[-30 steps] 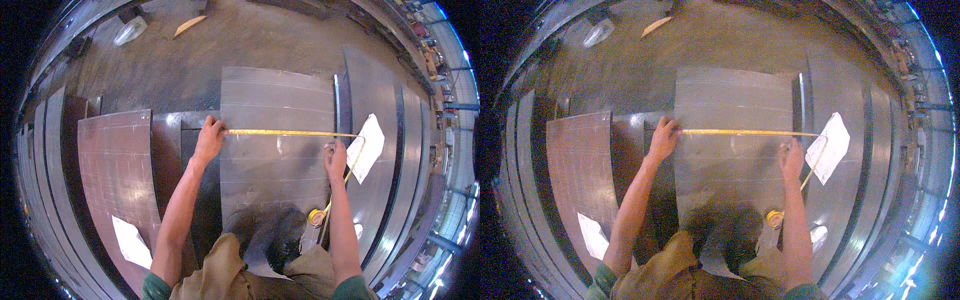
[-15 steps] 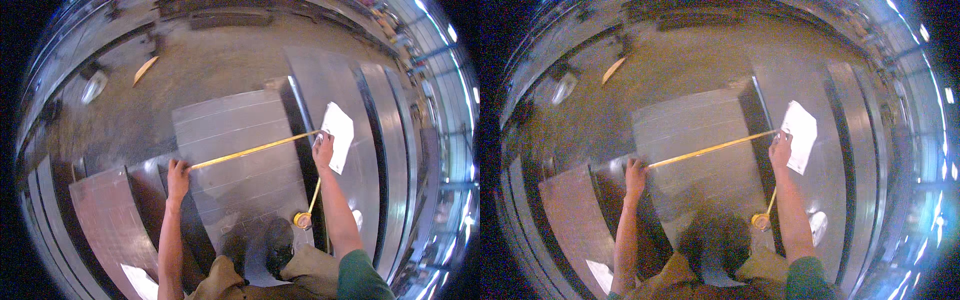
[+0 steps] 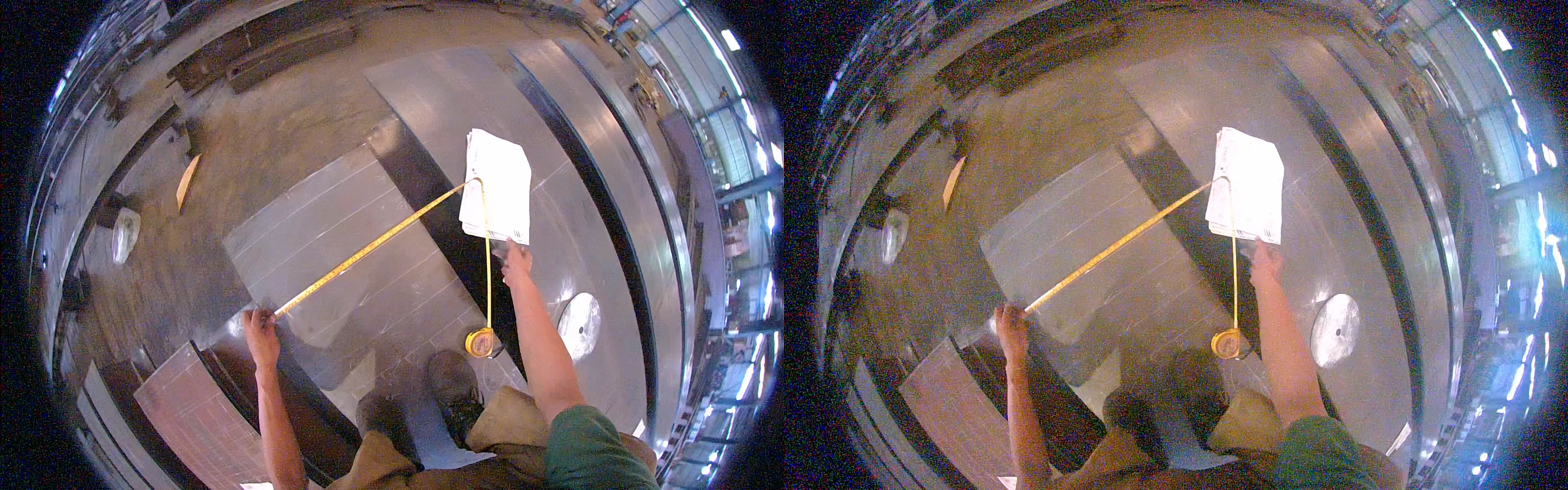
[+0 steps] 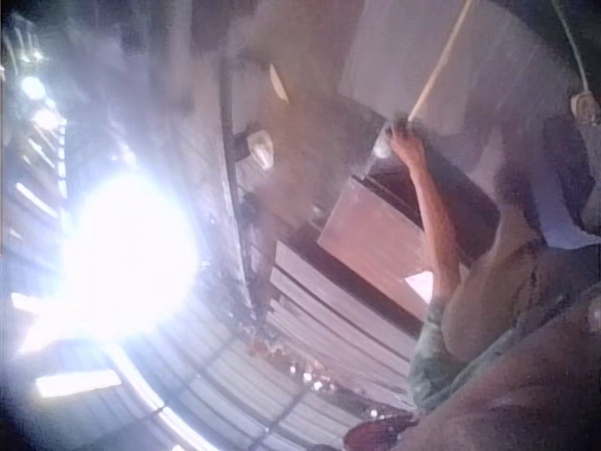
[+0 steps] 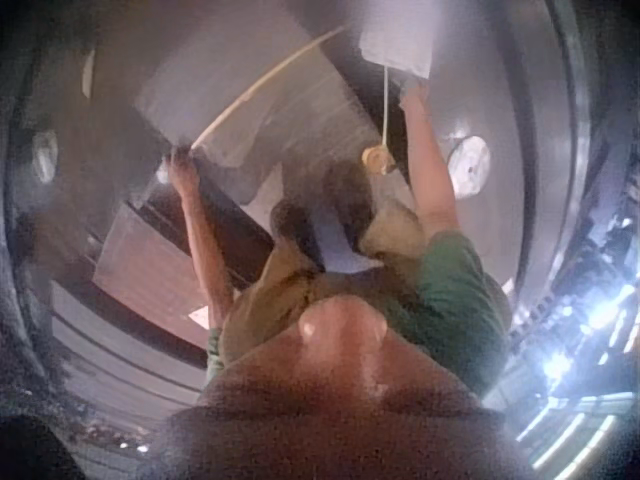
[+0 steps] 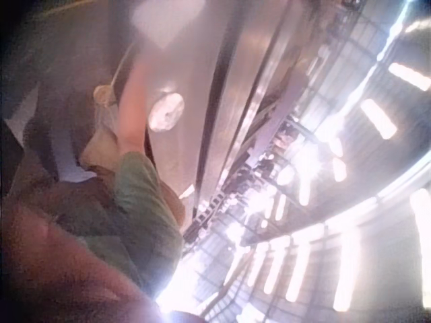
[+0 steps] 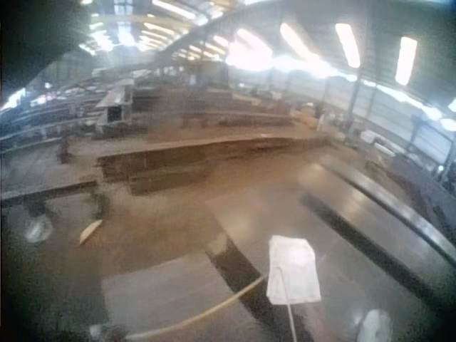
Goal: The person measures a large metal sheet on the floor using a tape measure and marks measurements with a marker. They repeatedly extend and retract the tape, align it along different edges, and make marks on the sheet's surface.
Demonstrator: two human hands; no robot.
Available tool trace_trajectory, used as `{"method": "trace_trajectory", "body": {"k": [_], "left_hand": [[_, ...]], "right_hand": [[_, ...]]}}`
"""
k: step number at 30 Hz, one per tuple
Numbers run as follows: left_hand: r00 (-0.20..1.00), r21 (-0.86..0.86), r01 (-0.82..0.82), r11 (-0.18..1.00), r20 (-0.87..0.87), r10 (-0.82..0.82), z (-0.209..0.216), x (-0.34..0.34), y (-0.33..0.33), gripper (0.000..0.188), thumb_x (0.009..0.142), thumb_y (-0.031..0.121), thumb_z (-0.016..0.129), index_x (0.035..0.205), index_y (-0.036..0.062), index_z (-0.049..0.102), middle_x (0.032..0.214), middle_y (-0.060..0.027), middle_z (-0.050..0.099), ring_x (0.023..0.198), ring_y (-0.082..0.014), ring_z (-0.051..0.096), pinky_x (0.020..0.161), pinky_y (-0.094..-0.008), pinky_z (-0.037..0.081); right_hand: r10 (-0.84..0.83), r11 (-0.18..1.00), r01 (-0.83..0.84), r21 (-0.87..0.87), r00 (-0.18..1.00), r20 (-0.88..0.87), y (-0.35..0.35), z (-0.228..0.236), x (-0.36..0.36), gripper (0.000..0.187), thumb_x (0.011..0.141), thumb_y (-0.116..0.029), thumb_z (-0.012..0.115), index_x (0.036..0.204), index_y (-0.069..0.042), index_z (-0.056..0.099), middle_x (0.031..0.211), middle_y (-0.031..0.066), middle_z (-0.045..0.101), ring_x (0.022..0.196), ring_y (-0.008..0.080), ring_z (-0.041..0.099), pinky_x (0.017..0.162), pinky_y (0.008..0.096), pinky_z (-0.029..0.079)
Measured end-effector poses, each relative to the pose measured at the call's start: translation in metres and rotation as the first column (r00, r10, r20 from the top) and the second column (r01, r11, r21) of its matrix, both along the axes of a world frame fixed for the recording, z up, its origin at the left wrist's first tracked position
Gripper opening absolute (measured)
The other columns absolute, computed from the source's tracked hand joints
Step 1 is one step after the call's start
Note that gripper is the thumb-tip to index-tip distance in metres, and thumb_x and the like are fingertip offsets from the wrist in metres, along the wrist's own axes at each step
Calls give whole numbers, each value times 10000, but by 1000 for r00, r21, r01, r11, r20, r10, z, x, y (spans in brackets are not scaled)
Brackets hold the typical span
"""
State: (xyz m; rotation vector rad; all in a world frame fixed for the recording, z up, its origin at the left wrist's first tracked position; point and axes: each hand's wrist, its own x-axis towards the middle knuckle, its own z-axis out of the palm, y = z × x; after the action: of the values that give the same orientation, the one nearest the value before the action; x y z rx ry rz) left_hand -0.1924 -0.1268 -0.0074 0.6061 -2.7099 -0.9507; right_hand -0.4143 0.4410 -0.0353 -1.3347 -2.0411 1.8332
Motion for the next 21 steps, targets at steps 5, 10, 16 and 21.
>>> {"method": "trace_trajectory", "body": {"k": [5, 10, 16, 21], "left_hand": [[999, 4, 29, 1000, -33, -29, -5, -23, 22, 94, 826, 26, 646, 912, -4, 622, 950, -177, 540, 909, -381, 535, 794, -459, 440], [1000, -47, 1, 999, -9, -2, 11, -11, 19, 112, 829, 25, 647, 931, -7, 612, 947, -179, 531, 906, -382, 535, 793, -466, 439], [994, 8, -14, 1000, -106, 15, -2, -25, 37, 123, 822, 42, 671, 919, -5, 611, 945, -177, 533, 919, -375, 543, 813, -457, 443], [1000, -84, -11, 996, -30, 8, -2, -6, 5, 145, 837, 64, 676, 953, 3, 614, 968, -174, 530, 925, -373, 544, 831, -451, 446]], "right_hand": [[-50, 963, 23, 269, 994, 95, 42, -35, -43, 298, 865, -184, 721, 1025, 31, 593, 857, 182, 700, 463, 143, 506, 358, 302, 400], [20, 934, -40, 356, 998, 59, 4, -46, -53, 365, 838, -67, 733, 1109, 144, 611, 1074, 231, 672, 859, 262, 716, 698, 385, 650], [218, 805, -261, 532, 965, 144, 30, -22, -40, 328, 878, -168, 722, 1068, 88, 643, 979, 207, 711, 849, 304, 718, 666, 391, 604], [371, 473, -335, 815, 915, 160, -55, 58, -5, 227, 935, -208, 649, 955, 8, 583, 823, 215, 669, 792, 423, 660, 710, 488, 513]]}}
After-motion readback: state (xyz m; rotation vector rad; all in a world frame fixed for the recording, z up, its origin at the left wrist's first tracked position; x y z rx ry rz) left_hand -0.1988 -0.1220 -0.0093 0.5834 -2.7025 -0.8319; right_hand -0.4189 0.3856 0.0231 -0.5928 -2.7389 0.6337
